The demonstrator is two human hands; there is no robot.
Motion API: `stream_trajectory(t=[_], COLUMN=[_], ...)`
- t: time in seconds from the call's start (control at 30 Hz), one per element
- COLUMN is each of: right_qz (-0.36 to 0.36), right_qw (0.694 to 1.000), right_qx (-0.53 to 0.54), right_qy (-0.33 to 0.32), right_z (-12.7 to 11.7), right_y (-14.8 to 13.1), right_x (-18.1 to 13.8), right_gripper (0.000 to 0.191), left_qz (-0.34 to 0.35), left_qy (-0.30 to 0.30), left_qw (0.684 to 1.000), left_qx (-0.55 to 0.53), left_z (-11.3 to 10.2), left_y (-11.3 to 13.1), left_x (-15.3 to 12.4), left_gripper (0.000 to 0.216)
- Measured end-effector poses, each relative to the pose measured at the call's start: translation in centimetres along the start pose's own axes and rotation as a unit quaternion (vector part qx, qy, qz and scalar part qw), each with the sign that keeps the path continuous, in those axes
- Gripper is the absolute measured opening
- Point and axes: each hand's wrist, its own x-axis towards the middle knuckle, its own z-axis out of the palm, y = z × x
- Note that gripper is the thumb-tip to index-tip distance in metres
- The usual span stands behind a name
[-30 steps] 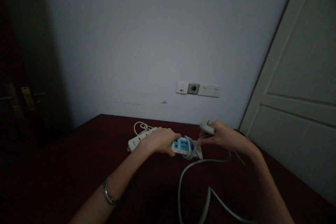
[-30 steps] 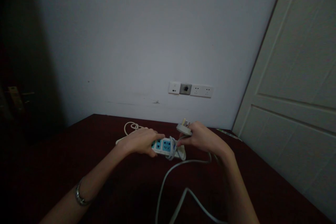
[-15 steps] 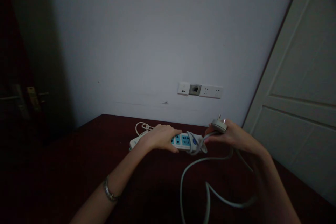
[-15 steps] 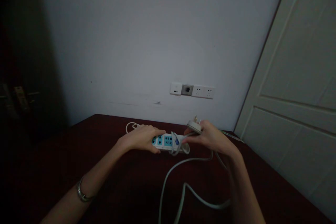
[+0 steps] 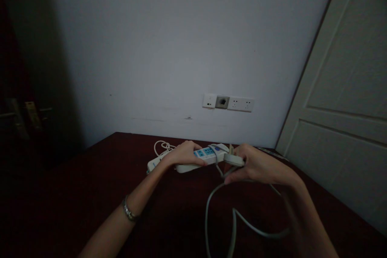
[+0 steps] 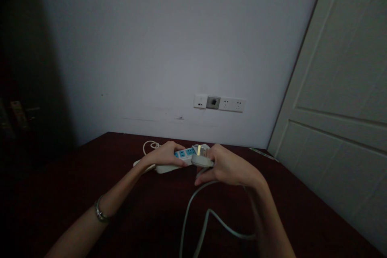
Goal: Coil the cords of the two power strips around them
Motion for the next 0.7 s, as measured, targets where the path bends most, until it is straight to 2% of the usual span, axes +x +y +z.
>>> stream_trajectory(t=[0.13, 0.23, 0.3, 0.37, 0.43, 0.5, 0.6, 0.7], right_qz=[0.072, 0.118, 0.103, 0.056, 0.010, -0.012, -0.001, 0.026], right_qw=[0.997, 0.990, 0.992, 0.998, 1.000, 1.000, 1.000, 0.994], right_qx=[0.027, 0.029, 0.022, 0.004, -0.015, -0.014, 0.019, 0.048], right_qy=[0.032, 0.073, 0.066, 0.032, 0.003, -0.005, 0.023, 0.093], right_z=[-1.1, -1.4, -1.0, -0.3, 0.3, 0.4, -0.3, -1.3], right_y=[1.1, 1.6, 1.3, 0.6, 0.1, 0.1, 1.2, 2.6], right_x=[-1.5, -1.7, -1.0, -0.1, 0.8, 1.1, 0.6, -0.4], right_gripper=[0.025, 0.026, 0.023, 0.018, 0.016, 0.018, 0.022, 0.024], left_qz=[-0.072, -0.119, -0.106, -0.075, -0.040, -0.005, 0.045, 0.127], left_qy=[0.007, 0.044, 0.050, 0.047, 0.048, 0.055, 0.053, 0.016], left_qw=[0.974, 0.956, 0.966, 0.982, 0.996, 0.996, 0.978, 0.965], left_qx=[-0.215, -0.263, -0.232, -0.165, -0.061, 0.065, 0.197, 0.229], left_z=[-0.3, -0.5, -0.3, 0.2, 1.0, 1.5, 1.6, 0.7], left_y=[-1.3, -1.8, -1.9, -1.5, -0.8, 0.3, 2.2, 3.9], left_x=[0.5, 0.8, 0.9, 1.0, 0.8, 0.3, -0.7, -1.8], left_gripper=[0.048, 0.052, 0.051, 0.048, 0.047, 0.046, 0.051, 0.053])
